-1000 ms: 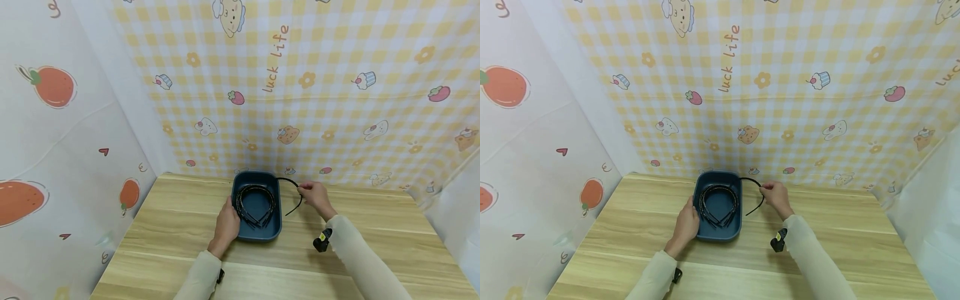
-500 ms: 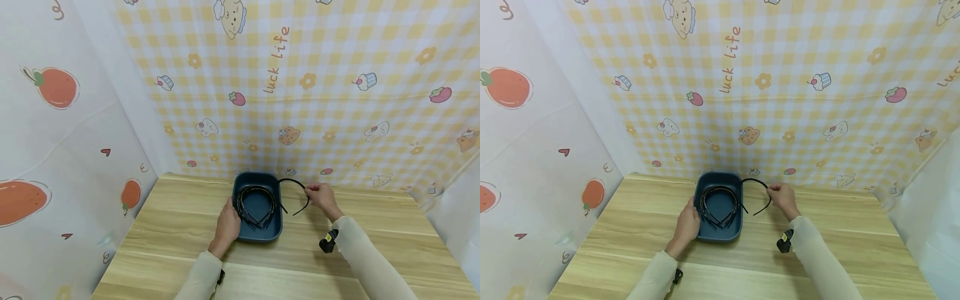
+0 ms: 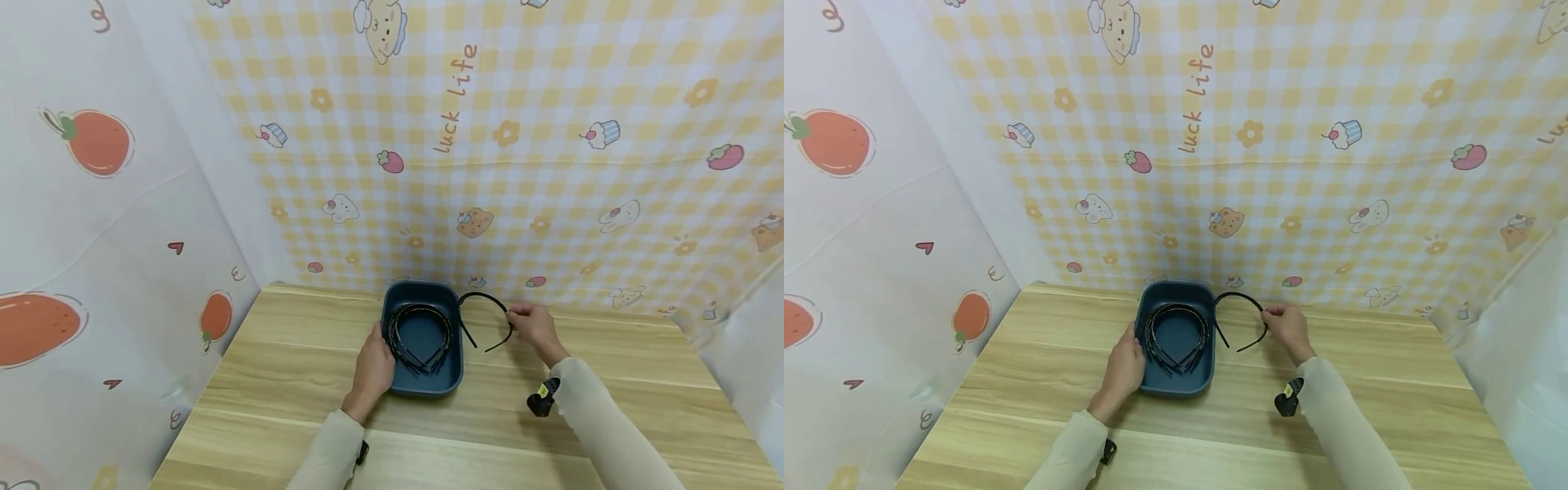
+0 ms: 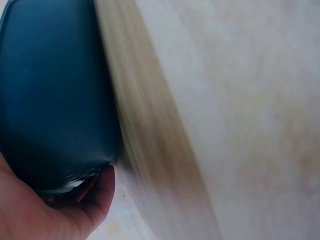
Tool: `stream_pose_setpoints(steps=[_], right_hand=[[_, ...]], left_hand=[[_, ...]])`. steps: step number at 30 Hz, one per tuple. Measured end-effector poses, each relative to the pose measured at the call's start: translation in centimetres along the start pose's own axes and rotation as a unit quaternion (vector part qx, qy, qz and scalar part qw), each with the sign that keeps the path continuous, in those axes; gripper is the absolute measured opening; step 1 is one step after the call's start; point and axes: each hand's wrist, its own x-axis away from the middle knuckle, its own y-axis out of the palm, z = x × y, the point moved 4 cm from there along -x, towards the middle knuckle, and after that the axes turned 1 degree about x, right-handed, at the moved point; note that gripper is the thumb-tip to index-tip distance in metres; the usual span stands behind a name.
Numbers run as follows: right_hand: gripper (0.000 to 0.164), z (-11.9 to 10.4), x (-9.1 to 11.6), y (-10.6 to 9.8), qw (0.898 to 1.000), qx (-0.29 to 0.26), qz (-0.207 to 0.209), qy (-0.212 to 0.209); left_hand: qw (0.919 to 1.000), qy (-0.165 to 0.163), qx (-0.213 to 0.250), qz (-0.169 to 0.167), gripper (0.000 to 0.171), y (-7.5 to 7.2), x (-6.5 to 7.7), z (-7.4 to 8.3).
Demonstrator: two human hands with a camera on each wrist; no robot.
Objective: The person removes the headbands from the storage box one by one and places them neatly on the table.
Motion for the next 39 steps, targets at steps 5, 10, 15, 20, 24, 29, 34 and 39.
stream_pose_setpoints(steps=[5,10,15,20,24,29,34,39], right_hand=[[0.03,0.5,-0.1,-0.2,1.0,-0.01,0.001,0.005],[0.03,0.9,-0.1,-0.4,1.0,-0.013,0.001,0.012],[0.031,1.3,-0.2,-0.3,1.0,0.0,0.0,0.02],[0.029,1.8,-0.4,0.0,0.999,0.022,-0.002,0.023],[0.03,2.0,-0.4,0.2,0.999,0.028,0.001,0.017],[0.03,2.1,-0.5,0.3,0.999,0.029,0.003,0.014],[0.028,2.3,-0.7,0.7,1.0,0.023,-0.001,0.015],[0.028,2.6,-0.7,0.9,1.0,0.021,-0.003,0.019]], left_hand=[[1.0,0.0,-0.003,-0.001,0.045,0.0,0.0,0.1],[1.0,-0.001,-0.002,-0.002,0.046,0.0,0.0,0.1],[1.0,-0.003,-0.002,-0.004,0.046,0.0,0.0,0.1],[1.0,0.0,-0.005,-0.001,0.046,0.0,0.0,0.0],[1.0,0.003,-0.005,0.0,0.045,0.1,0.1,0.0],[1.0,0.002,-0.003,-0.003,0.046,0.2,0.1,0.0],[1.0,-0.001,-0.005,-0.001,0.045,0.2,0.1,0.0],[1.0,0.001,-0.006,0.002,0.045,0.1,0.1,0.0]])
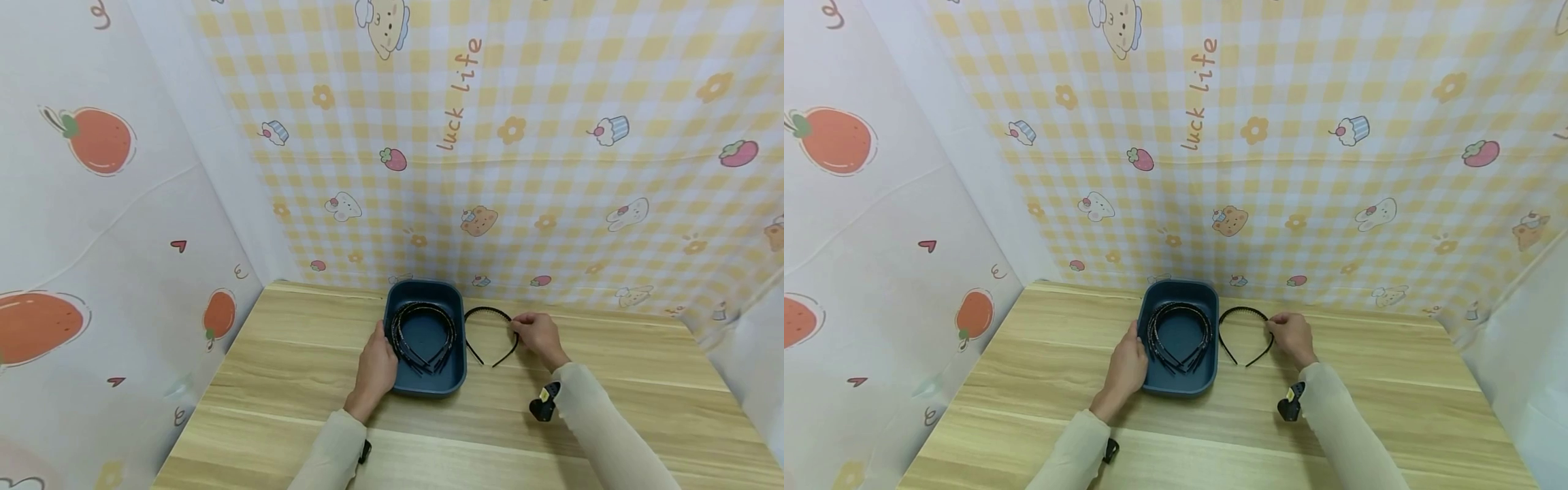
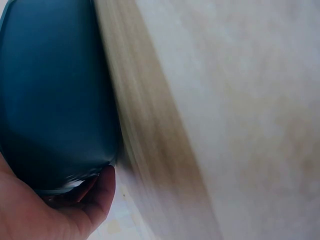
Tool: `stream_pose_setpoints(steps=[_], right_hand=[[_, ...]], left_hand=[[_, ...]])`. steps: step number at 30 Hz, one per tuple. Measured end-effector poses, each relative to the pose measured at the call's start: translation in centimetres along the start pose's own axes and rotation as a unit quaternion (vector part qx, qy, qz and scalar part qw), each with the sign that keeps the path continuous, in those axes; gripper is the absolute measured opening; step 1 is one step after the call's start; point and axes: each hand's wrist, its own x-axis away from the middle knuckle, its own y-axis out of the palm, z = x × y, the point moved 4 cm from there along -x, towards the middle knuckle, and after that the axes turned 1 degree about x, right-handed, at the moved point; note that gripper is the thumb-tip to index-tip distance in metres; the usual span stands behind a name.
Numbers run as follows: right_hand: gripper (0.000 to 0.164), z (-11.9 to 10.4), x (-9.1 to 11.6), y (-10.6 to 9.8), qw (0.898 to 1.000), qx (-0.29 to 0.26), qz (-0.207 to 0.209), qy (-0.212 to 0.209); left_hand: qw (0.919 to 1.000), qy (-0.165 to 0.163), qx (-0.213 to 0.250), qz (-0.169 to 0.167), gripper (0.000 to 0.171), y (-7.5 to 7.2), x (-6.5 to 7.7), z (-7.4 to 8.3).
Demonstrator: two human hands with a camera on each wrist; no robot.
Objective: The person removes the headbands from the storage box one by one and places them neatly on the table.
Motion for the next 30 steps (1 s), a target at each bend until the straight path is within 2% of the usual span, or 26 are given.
stream_pose_setpoints(steps=[30], right_hand=[[0.026,0.51,-0.07,0.55,1.0,-0.003,0.015,-0.002]], left_hand=[[1.0,-0.005,-0.004,-0.001,0.046,-0.04,0.0,-0.1]])
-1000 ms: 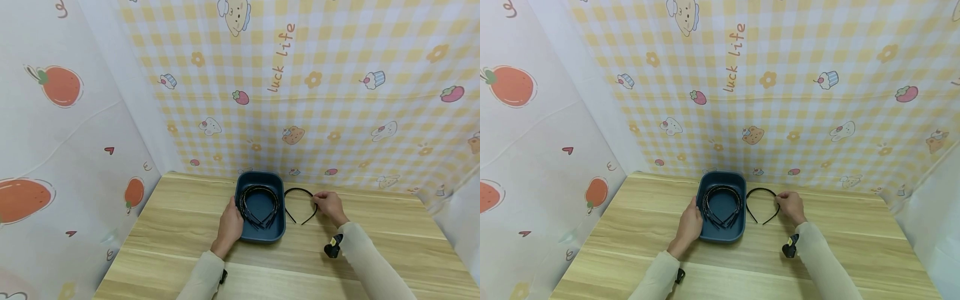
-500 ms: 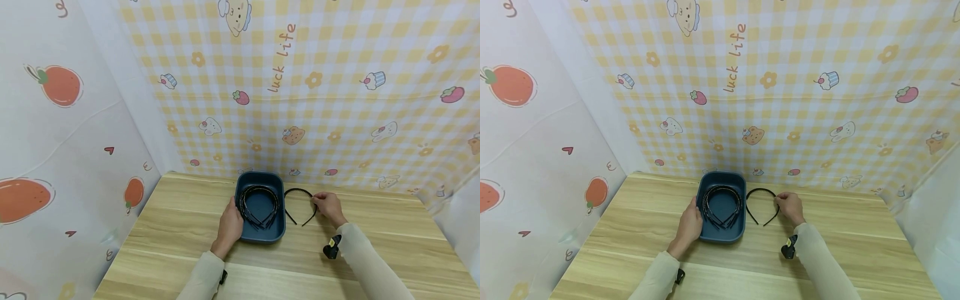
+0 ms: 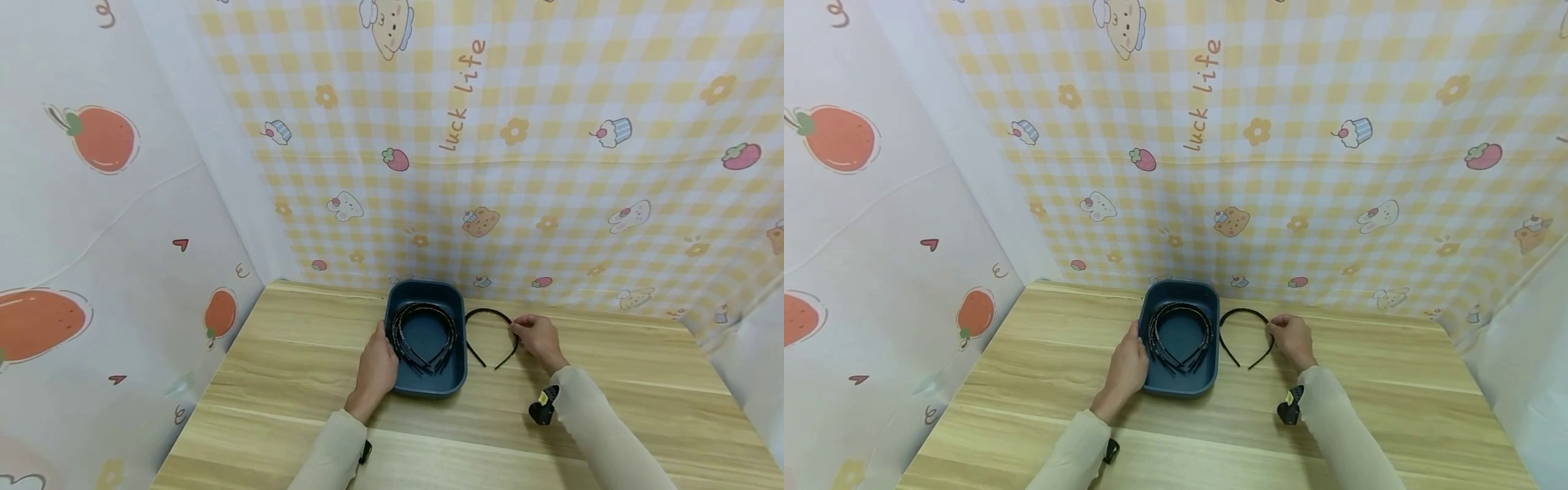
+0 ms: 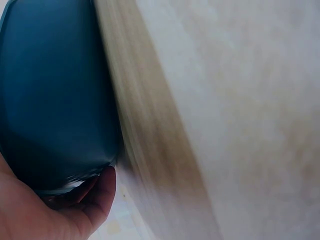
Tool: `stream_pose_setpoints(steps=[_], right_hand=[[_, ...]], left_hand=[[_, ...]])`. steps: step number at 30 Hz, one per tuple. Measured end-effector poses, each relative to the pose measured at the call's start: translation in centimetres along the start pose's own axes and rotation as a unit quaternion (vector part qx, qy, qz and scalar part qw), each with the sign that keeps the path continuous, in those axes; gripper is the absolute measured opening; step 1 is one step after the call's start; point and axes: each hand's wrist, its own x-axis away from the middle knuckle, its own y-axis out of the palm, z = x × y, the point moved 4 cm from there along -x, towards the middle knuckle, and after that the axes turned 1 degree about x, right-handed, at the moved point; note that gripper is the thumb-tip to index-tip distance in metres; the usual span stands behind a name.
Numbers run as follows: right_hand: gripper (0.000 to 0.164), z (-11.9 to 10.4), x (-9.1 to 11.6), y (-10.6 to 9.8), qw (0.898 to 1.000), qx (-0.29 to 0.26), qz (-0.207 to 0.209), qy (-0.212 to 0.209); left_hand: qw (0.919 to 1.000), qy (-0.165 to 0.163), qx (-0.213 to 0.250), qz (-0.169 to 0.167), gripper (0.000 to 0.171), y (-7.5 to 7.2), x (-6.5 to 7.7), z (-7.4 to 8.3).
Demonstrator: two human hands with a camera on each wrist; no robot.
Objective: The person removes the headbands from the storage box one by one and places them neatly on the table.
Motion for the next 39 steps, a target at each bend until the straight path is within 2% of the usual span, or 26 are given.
stream_pose_setpoints(steps=[8,13,19,23,29,32,39], right_hand=[[0.027,0.1,0.1,-0.2,1.0,-0.011,-0.005,0.011],[0.028,-0.4,0.2,-0.5,1.0,0.008,0.002,0.004],[0.029,-2.2,0.4,-0.6,0.996,0.069,0.027,-0.053],[0.029,-3.7,0.5,-0.2,0.994,0.073,0.032,-0.076],[0.031,-5.7,0.9,1.0,0.996,0.026,-0.001,-0.091],[0.032,-6.8,1.4,1.5,0.995,-0.016,-0.025,-0.092],[0.033,-9.6,2.2,3.0,0.989,-0.082,-0.078,-0.09]], left_hand=[[1.0,0.0,-0.007,0.005,0.046,0.1,0.0,0.0],[1.0,0.0,-0.006,0.003,0.046,0.0,0.0,0.1],[1.0,0.001,-0.006,0.004,0.046,0.1,-0.1,0.0],[1.0,0.002,-0.008,0.005,0.046,0.1,0.0,0.0],[1.0,0.002,-0.006,0.003,0.045,0.1,0.0,0.1],[1.0,0.002,-0.006,0.003,0.046,0.1,0.0,0.1],[0.9999,0.004,-0.009,0.009,0.046,0.1,0.0,0.1]])
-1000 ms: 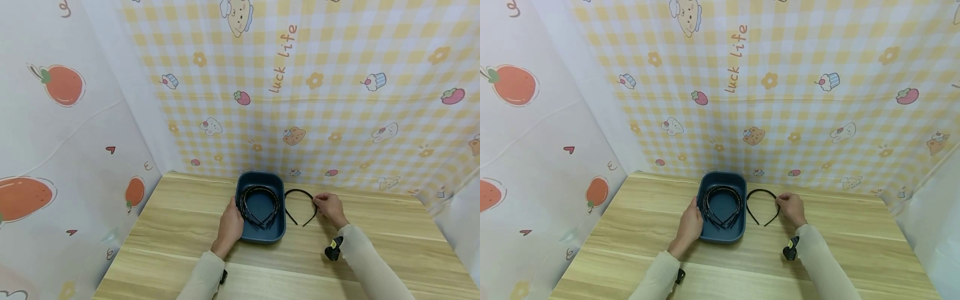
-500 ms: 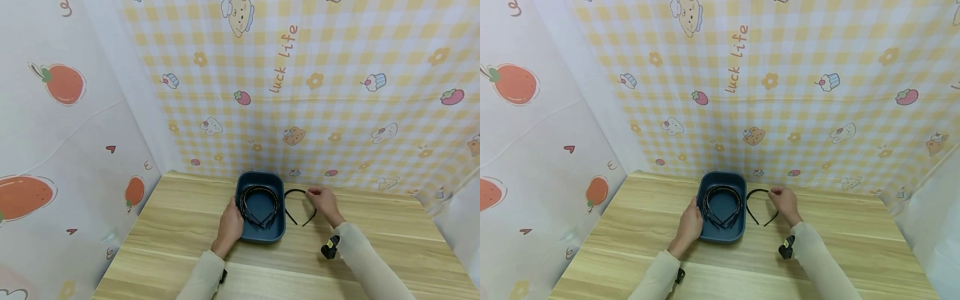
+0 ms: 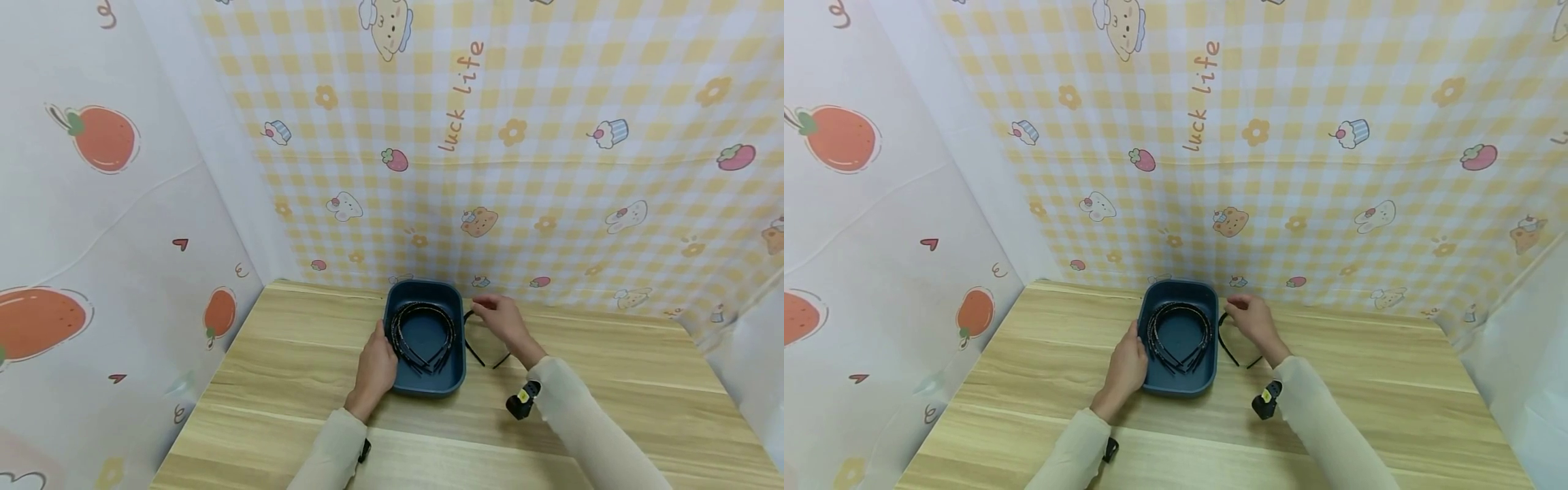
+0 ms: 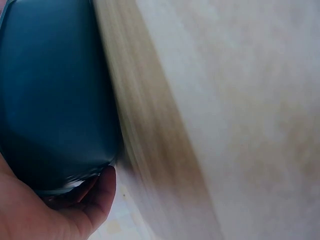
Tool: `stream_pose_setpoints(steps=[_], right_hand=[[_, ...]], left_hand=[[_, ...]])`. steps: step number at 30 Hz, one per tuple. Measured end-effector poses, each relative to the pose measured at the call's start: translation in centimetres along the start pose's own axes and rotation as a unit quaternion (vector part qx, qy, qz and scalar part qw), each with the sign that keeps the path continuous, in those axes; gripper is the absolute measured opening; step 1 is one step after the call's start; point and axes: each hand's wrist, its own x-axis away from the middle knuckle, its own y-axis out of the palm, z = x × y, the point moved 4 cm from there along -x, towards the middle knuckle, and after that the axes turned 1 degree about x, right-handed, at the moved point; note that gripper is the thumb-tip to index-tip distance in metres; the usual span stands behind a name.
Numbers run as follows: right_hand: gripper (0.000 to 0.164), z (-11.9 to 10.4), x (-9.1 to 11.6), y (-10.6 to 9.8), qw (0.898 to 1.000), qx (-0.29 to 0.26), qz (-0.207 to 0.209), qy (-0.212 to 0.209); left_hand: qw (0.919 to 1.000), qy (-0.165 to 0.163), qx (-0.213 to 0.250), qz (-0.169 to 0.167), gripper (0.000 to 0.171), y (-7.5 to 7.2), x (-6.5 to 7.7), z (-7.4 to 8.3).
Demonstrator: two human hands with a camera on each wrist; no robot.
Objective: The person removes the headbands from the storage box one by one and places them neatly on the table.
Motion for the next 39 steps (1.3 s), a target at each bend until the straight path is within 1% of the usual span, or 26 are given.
stream_pose_setpoints(steps=[5,9,10,13,17,22,27,30,35,39], right_hand=[[0.037,-1.6,0.2,1.8,0.999,-0.012,-0.048,-0.001],[0.039,-2.3,0.4,3.2,0.996,-0.009,-0.089,0.012],[0.04,-2.4,0.4,3.5,0.995,-0.005,-0.099,0.015],[0.041,-2.7,0.4,4.2,0.994,0.018,-0.109,0.019],[0.045,-3.1,0.3,4.8,0.992,0.048,-0.109,0.032],[0.051,-3.5,0.1,5.6,0.991,0.057,-0.108,0.053],[0.059,-3.4,0.0,6.4,0.987,0.065,-0.124,0.081],[0.061,-3.3,0.0,6.7,0.986,0.062,-0.127,0.089],[0.059,-3.5,0.0,6.7,0.989,0.058,-0.108,0.084],[0.052,-3.8,0.1,6.5,0.992,0.056,-0.085,0.078]], left_hand=[[1.0,0.002,-0.001,-0.002,0.046,0.0,0.0,0.0],[1.0,0.005,-0.002,-0.001,0.046,0.0,0.1,0.0],[1.0,0.005,-0.002,-0.001,0.046,0.1,0.1,0.0],[1.0,0.007,-0.001,-0.002,0.046,0.1,0.1,0.0],[1.0,0.007,-0.001,-0.003,0.046,0.1,0.1,0.0],[1.0,0.004,-0.001,-0.007,0.047,0.0,0.0,0.0],[0.9999,0.0,0.001,-0.011,0.047,0.0,0.0,0.0],[0.9999,0.002,-0.001,-0.01,0.047,0.1,-0.1,0.0],[1.0,0.003,-0.003,-0.009,0.048,0.0,-0.1,0.0],[1.0,0.001,0.0,-0.009,0.048,-0.1,0.0,0.0]])
